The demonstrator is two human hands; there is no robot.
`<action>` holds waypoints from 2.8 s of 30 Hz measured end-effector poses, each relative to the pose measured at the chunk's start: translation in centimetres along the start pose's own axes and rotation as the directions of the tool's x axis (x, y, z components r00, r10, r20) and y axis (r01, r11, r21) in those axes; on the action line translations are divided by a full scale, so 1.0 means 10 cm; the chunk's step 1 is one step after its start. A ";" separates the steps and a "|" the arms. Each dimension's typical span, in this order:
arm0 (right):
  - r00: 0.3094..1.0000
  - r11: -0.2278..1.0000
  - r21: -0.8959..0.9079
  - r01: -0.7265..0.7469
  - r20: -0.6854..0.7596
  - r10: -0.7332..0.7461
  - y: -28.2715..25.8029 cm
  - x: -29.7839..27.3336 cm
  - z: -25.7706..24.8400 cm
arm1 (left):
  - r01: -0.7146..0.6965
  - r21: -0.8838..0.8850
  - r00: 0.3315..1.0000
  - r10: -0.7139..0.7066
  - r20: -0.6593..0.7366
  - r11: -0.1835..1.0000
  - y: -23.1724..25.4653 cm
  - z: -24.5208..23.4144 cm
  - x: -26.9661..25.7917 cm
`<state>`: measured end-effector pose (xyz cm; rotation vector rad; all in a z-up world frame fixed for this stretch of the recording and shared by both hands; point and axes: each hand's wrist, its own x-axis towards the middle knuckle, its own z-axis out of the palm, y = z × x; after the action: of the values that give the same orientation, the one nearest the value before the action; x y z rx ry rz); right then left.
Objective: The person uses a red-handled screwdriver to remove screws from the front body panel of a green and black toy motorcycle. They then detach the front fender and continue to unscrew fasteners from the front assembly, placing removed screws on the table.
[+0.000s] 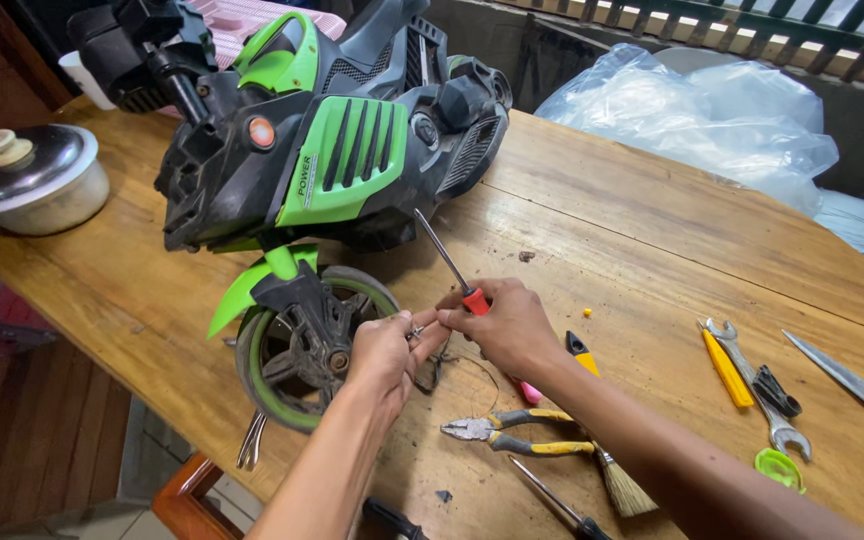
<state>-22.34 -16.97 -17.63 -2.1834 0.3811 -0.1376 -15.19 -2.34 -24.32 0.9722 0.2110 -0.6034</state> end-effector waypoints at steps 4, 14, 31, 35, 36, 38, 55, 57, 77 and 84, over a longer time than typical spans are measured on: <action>0.987 0.986 -0.064 -0.152 0.036 0.155 0.17 -0.03 0.06 | -0.025 0.185 0.997 0.039 -0.072 0.982 -0.16 -0.12 0.04; 0.914 0.920 0.008 -0.391 0.121 0.388 0.57 -0.04 0.28 | -0.019 0.703 0.961 0.207 -0.182 0.711 -0.43 0.02 0.03; 0.889 0.896 0.021 -0.444 0.138 0.438 0.71 -0.15 0.30 | -0.109 0.945 0.959 0.284 0.018 0.308 -0.60 0.00 -0.14; 0.915 0.890 0.216 -0.401 0.148 0.376 0.60 -0.11 0.24 | -0.034 0.874 0.961 0.257 -0.105 0.484 -0.39 0.19 -0.23; 0.927 0.869 0.323 -0.374 0.146 0.344 0.56 -0.10 0.22 | -0.007 0.845 0.959 0.243 -0.146 0.535 -0.32 0.26 -0.23; 0.944 0.831 0.452 -0.326 0.113 0.309 0.45 -0.04 0.18 | -0.117 0.659 0.947 0.283 -0.151 0.743 -0.16 0.37 -0.23; 0.989 0.660 0.737 -0.144 0.122 0.079 -0.60 0.47 -0.18 | -0.599 0.790 0.613 0.708 0.350 0.129 1.20 0.79 -0.47; 0.990 0.604 0.787 -0.126 0.136 0.030 -0.70 0.56 -0.23 | -0.642 0.758 0.578 0.722 0.381 0.114 1.35 0.83 -0.46; 0.984 0.703 0.708 0.061 0.075 -0.160 -1.48 0.94 -0.40 | -0.665 0.728 0.407 0.737 0.540 -0.166 2.29 0.89 -0.46; 0.960 0.638 0.770 0.026 0.159 -0.231 -1.53 1.10 -0.42 | -0.641 0.689 0.334 0.685 0.648 -0.339 2.47 0.80 -0.38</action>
<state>-9.54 -15.12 -3.31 -1.3408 -0.0057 -0.0828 -5.01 2.77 -0.65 2.0762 -0.9140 0.6878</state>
